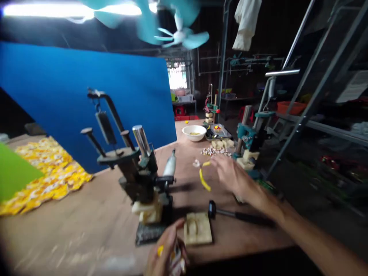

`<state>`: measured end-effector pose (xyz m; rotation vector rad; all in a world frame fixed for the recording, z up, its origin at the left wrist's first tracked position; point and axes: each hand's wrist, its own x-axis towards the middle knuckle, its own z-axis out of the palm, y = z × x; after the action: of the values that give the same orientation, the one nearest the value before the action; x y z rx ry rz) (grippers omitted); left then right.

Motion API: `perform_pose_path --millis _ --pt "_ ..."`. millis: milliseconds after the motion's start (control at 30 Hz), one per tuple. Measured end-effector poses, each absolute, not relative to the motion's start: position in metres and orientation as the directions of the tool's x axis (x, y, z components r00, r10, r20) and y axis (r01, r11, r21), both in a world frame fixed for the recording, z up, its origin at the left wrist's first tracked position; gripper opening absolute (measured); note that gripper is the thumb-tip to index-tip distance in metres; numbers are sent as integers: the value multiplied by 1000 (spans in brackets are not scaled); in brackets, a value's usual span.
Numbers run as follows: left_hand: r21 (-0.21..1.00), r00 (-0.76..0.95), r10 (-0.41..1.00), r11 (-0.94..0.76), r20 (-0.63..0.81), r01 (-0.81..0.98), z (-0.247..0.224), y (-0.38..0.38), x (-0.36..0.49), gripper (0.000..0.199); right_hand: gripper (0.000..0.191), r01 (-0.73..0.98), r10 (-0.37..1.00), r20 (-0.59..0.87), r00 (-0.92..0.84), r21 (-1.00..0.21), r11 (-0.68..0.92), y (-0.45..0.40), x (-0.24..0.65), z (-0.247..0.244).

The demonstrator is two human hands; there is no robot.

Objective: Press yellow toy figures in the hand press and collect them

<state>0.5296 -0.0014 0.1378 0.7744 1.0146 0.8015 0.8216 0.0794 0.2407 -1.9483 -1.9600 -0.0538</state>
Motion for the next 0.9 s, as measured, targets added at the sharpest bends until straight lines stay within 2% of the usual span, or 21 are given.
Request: perform_pose_path --millis 33,67,133,200,267,367,467,533,567,633,733,800,900 --pt "874 331 866 449 -375 -185 141 -7 532 83 38 924 950 306 -60 -343 169 31 801 226" --pt "891 349 871 422 -347 -166 142 -15 534 80 40 857 942 317 -108 -451 250 -14 781 212" --pt "916 380 878 371 -291 -154 142 -40 531 66 39 694 950 297 -98 -664 279 -91 748 187" --pt "911 411 866 378 -285 -166 137 -71 524 53 33 537 990 137 -29 -833 131 -144 726 166" --pt "888 461 828 430 -318 -160 126 -104 515 49 30 335 994 -94 -53 -939 -71 -176 714 147" --pt "866 494 785 486 -375 -115 102 -144 503 50 47 10 901 -353 -252 -932 -362 -201 701 116" --pt "882 438 807 467 -395 -66 75 -167 493 49 66 -252 777 -486 -400 -757 -603 -219 686 86" --pt "861 359 820 502 -446 -77 61 -175 486 51 73 -363 732 -515 -446 -644 -673 -227 680 73" --pt "819 318 802 562 -505 -117 54 -177 483 54 76 -393 729 -517 -448 -619 -680 -229 680 69" --pt "660 282 710 704 -645 -263 45 -178 478 59 76 -384 744 -520 -420 -641 -665 -230 686 63" --pt "422 359 612 769 -705 -480 38 -176 473 48 67 -180 813 -513 -275 -803 -567 -226 701 59" --pt "388 425 620 765 -660 -513 38 -173 473 41 64 24 844 -507 -172 -859 -511 -225 707 57" --pt "473 465 661 748 -588 -465 42 -168 476 36 67 152 829 -551 -95 -831 -535 -227 704 51"
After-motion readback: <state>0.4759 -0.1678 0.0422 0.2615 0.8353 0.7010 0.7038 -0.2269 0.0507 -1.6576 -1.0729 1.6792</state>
